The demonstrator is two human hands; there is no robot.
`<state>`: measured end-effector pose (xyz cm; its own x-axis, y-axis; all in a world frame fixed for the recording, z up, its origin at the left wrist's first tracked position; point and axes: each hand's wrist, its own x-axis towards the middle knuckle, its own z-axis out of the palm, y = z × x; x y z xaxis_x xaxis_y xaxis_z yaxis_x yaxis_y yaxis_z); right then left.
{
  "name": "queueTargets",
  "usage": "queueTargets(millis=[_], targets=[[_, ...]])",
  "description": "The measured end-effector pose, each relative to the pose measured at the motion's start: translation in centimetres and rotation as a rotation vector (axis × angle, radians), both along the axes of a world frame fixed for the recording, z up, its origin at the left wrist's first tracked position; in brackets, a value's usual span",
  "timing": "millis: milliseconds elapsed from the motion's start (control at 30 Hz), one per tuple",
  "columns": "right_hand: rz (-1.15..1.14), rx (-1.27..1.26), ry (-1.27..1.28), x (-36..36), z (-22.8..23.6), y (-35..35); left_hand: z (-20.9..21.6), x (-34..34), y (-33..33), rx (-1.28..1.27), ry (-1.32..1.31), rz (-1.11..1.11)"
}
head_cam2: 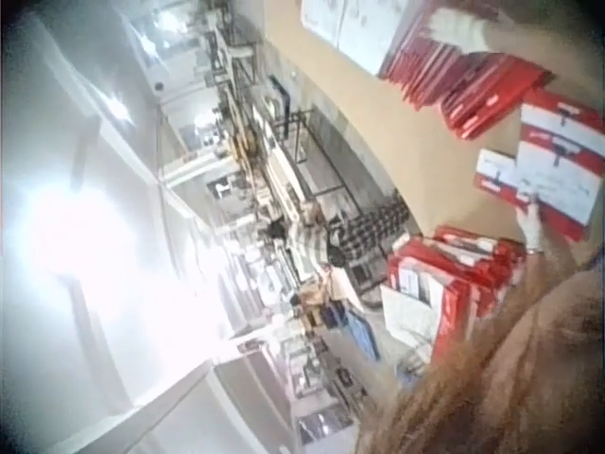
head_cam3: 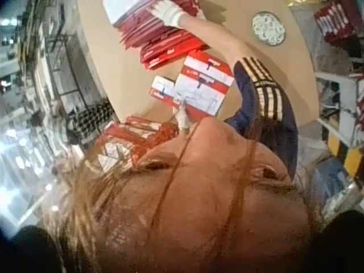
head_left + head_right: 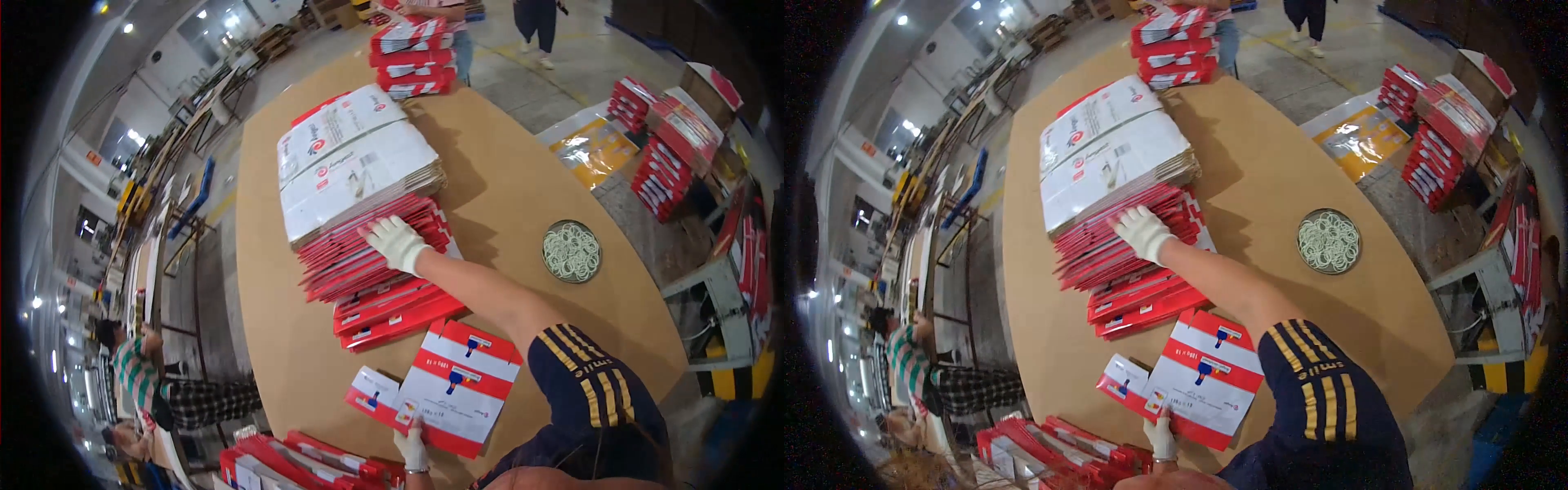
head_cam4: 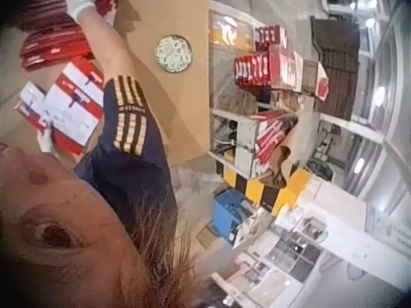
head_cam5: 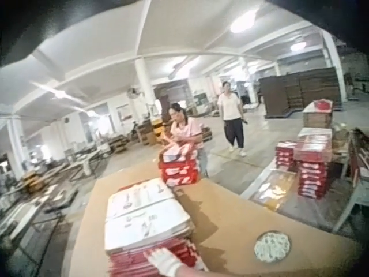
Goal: Organizing and stacking flat cardboard product boxes on a work table.
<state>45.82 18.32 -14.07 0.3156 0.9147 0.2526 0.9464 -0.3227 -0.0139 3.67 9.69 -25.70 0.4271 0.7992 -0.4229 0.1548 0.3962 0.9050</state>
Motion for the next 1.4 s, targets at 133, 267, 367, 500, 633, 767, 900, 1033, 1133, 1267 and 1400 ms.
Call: queueTargets(millis=[133, 267, 367, 500, 633, 767, 900, 1033, 1133, 1267, 1400], targets=[[-0.08, -0.243, -0.027, 0.5, 3.0, 2.5, 1.8, 0.9, -0.4, 0.03, -0.007, 0.008], [-0.103, -0.038, -0.054, 0.0, -2.4, 2.1, -0.1, 0.8, -0.3, 0.082, -0.084, 0.009], [-0.093, -0.155, 0.039, 0.7, -1.6, 3.0, -0.2, 0.4, -0.5, 0.077, -0.046, 0.006], [-0.036, -0.273, 0.049, 0.6, 1.5, 3.7, -0.1, 0.6, -0.4, 0.077, -0.078, 0.038], [0.037, -0.126, 0.068, 1.1, 5.2, -1.3, 0.3, 0.8, -0.6, 0.027, -0.02, -0.001], [0.109, -0.038, -0.113, -5.1, 10.2, -10.2, 0.4, 1.3, -1.3, 0.079, -0.057, 0.129], [0.132, 0.038, -0.071, -13.5, 9.8, -16.8, 0.6, 1.1, -3.4, 0.103, -0.052, 0.287], [0.077, -0.009, -0.06, -21.1, 4.8, -21.6, 1.9, 0.0, -6.7, -0.074, -0.16, 0.106], [-0.003, -0.147, 0.041, -28.0, 0.9, -25.0, 2.5, -0.3, -8.8, -0.224, -0.575, -0.015], [-0.046, -0.196, 0.236, -35.2, -2.6, -27.0, 5.5, 1.3, -9.3, -0.372, -0.422, 0.313], [0.02, -0.196, 0.352, -38.7, -2.0, -26.6, 4.8, 0.3, -8.0, -0.096, -0.065, 0.427]])
